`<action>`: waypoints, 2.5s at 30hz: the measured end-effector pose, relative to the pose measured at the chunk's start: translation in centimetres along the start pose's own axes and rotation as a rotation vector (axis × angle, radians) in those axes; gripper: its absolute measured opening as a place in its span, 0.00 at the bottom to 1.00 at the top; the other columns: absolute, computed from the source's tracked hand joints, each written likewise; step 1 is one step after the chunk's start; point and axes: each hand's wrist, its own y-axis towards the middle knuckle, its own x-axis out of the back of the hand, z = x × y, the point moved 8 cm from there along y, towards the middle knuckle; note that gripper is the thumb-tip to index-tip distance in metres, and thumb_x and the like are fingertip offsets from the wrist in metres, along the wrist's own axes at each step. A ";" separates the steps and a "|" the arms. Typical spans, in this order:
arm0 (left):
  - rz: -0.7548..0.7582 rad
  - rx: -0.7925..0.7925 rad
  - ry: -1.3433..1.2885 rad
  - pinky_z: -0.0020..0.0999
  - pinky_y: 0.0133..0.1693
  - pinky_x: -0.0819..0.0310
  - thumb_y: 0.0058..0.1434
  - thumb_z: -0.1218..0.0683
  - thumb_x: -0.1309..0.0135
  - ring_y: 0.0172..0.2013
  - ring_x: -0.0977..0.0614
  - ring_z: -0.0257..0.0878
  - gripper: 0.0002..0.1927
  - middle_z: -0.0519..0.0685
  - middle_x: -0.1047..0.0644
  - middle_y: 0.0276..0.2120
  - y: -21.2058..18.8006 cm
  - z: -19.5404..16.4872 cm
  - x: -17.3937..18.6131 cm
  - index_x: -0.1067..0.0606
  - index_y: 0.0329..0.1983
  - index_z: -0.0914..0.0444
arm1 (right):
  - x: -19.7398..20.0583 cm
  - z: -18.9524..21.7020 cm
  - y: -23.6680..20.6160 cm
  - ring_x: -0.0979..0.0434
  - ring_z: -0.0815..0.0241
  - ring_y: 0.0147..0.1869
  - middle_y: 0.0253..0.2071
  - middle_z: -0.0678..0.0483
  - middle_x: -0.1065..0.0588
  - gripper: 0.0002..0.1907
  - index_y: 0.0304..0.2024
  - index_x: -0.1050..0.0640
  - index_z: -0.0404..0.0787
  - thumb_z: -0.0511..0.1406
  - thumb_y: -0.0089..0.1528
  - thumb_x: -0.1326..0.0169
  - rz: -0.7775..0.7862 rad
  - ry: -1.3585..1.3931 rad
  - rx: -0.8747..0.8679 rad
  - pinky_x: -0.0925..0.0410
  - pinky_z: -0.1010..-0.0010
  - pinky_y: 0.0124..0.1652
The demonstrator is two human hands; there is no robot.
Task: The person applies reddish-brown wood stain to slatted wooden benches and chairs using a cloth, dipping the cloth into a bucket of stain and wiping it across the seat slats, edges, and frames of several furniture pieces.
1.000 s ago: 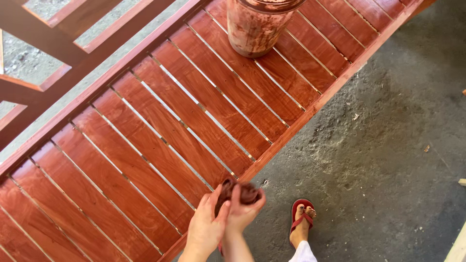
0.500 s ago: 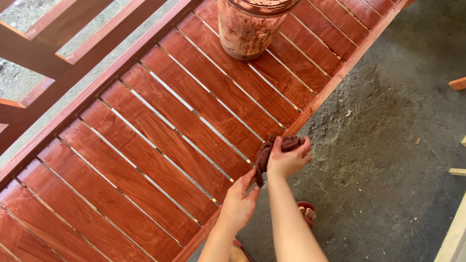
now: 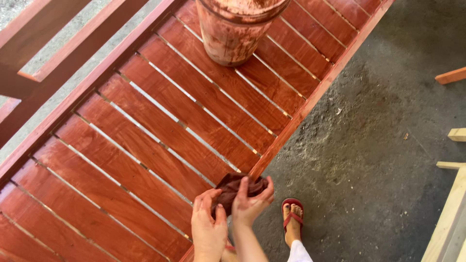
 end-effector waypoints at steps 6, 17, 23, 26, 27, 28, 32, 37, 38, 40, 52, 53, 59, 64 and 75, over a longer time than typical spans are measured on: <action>0.135 0.046 -0.066 0.39 0.55 0.28 0.55 0.67 0.48 0.53 0.21 0.48 0.17 0.53 0.23 0.51 2.1 -3.0 -4.9 0.23 0.48 0.64 | -2.9 1.7 14.4 0.32 0.32 0.59 0.58 0.29 0.37 0.36 0.67 0.36 0.38 0.47 0.64 0.41 -0.005 -0.199 0.019 0.34 0.46 0.56; 0.163 -0.042 -0.007 0.40 0.53 0.27 0.55 0.65 0.48 0.51 0.21 0.51 0.17 0.55 0.24 0.49 10.2 -14.6 -18.0 0.24 0.48 0.65 | -6.1 3.7 29.6 0.26 0.26 0.54 0.59 0.29 0.35 0.33 0.66 0.36 0.42 0.55 0.66 0.56 0.215 -0.473 -0.147 0.31 0.39 0.48; 0.039 -0.139 0.032 0.40 0.51 0.27 0.56 0.64 0.47 0.49 0.21 0.50 0.16 0.55 0.23 0.46 16.6 -19.6 -24.1 0.23 0.49 0.65 | -9.3 6.3 46.0 0.26 0.27 0.56 0.60 0.30 0.36 0.33 0.65 0.38 0.40 0.55 0.68 0.58 0.235 -0.617 -0.168 0.28 0.43 0.49; -0.018 0.067 0.007 0.39 0.45 0.26 0.59 0.63 0.49 0.44 0.20 0.47 0.15 0.54 0.25 0.46 18.8 -19.9 -26.7 0.23 0.49 0.64 | -10.8 7.6 53.3 0.26 0.30 0.57 0.62 0.32 0.37 0.32 0.64 0.39 0.41 0.55 0.69 0.60 0.281 -0.670 -0.254 0.25 0.47 0.44; -0.029 0.172 -0.029 0.38 0.43 0.25 0.60 0.62 0.50 0.43 0.20 0.46 0.14 0.53 0.25 0.46 19.4 -19.6 -27.8 0.23 0.49 0.63 | -11.3 8.0 55.6 0.26 0.31 0.57 0.62 0.32 0.37 0.31 0.64 0.39 0.41 0.55 0.69 0.61 0.291 -0.683 -0.273 0.23 0.49 0.42; -0.042 0.135 -0.012 0.38 0.43 0.25 0.60 0.62 0.50 0.43 0.20 0.46 0.14 0.54 0.25 0.45 20.0 -20.4 -28.6 0.22 0.49 0.64 | -11.6 8.3 57.6 0.25 0.33 0.57 0.62 0.33 0.36 0.31 0.64 0.39 0.41 0.56 0.70 0.62 0.289 -0.690 -0.267 0.23 0.51 0.44; -0.047 0.102 0.028 0.38 0.44 0.24 0.59 0.62 0.49 0.41 0.20 0.45 0.14 0.53 0.24 0.44 22.0 -22.2 -31.7 0.21 0.48 0.63 | -13.3 8.4 63.9 0.26 0.35 0.59 0.62 0.36 0.35 0.31 0.64 0.40 0.43 0.57 0.69 0.63 0.273 -0.684 -0.287 0.23 0.52 0.45; -0.025 0.004 0.100 0.41 0.46 0.26 0.59 0.62 0.48 0.45 0.21 0.49 0.13 0.54 0.24 0.45 23.8 -25.3 -35.2 0.21 0.47 0.64 | -13.8 9.9 67.4 0.26 0.31 0.59 0.62 0.32 0.35 0.32 0.65 0.39 0.38 0.55 0.72 0.61 0.217 -0.716 -0.136 0.27 0.46 0.51; 0.007 0.064 0.083 0.41 0.46 0.26 0.59 0.62 0.48 0.44 0.20 0.48 0.13 0.53 0.25 0.45 24.2 -25.4 -36.1 0.21 0.47 0.63 | -13.7 9.9 67.4 0.27 0.31 0.60 0.63 0.34 0.36 0.31 0.64 0.39 0.40 0.55 0.71 0.60 0.226 -0.701 -0.178 0.26 0.47 0.50; 0.041 0.075 0.080 0.42 0.46 0.25 0.59 0.62 0.49 0.44 0.21 0.49 0.13 0.53 0.25 0.45 24.8 -26.8 -37.8 0.22 0.47 0.63 | -13.5 10.1 67.6 0.28 0.30 0.61 0.64 0.35 0.37 0.30 0.64 0.39 0.41 0.54 0.70 0.60 0.239 -0.682 -0.235 0.26 0.47 0.49; 0.133 -0.122 0.001 0.47 0.47 0.27 0.54 0.65 0.49 0.48 0.23 0.55 0.15 0.55 0.24 0.45 32.0 -37.1 -47.9 0.22 0.46 0.65 | -15.0 12.3 78.4 0.26 0.33 0.59 0.62 0.34 0.34 0.32 0.63 0.38 0.35 0.54 0.71 0.63 0.275 -0.740 -0.189 0.26 0.48 0.49; 0.138 -0.145 -0.025 0.47 0.48 0.27 0.53 0.65 0.49 0.48 0.23 0.56 0.16 0.56 0.24 0.44 32.9 -38.4 -48.7 0.23 0.45 0.65 | -15.1 12.1 79.1 0.25 0.34 0.57 0.61 0.34 0.33 0.32 0.63 0.38 0.35 0.54 0.71 0.64 0.273 -0.716 -0.172 0.26 0.48 0.49; 0.374 -0.056 -0.005 0.47 0.52 0.28 0.55 0.62 0.47 0.52 0.25 0.55 0.20 0.54 0.27 0.51 36.3 -41.9 -54.2 0.24 0.52 0.61 | -17.0 8.5 85.1 0.25 0.31 0.56 0.56 0.31 0.29 0.33 0.61 0.32 0.33 0.54 0.70 0.62 0.266 -0.619 -0.106 0.30 0.44 0.50; 0.385 -0.273 0.145 0.51 0.55 0.35 0.47 0.61 0.40 0.58 0.30 0.61 0.32 0.60 0.32 0.60 37.2 -44.1 -58.2 0.27 0.59 0.63 | -16.7 6.9 86.0 0.25 0.32 0.57 0.54 0.32 0.25 0.38 0.57 0.26 0.30 0.59 0.69 0.54 0.153 -0.420 0.008 0.31 0.47 0.53; 0.228 -0.064 0.089 0.41 0.57 0.25 0.64 0.58 0.42 0.56 0.21 0.49 0.13 0.52 0.21 0.52 43.0 -43.5 -64.4 0.20 0.52 0.58 | -14.9 9.3 85.0 0.19 0.58 0.47 0.46 0.49 0.17 0.25 0.52 0.22 0.36 0.46 0.58 0.39 0.507 0.099 -0.188 0.27 0.65 0.45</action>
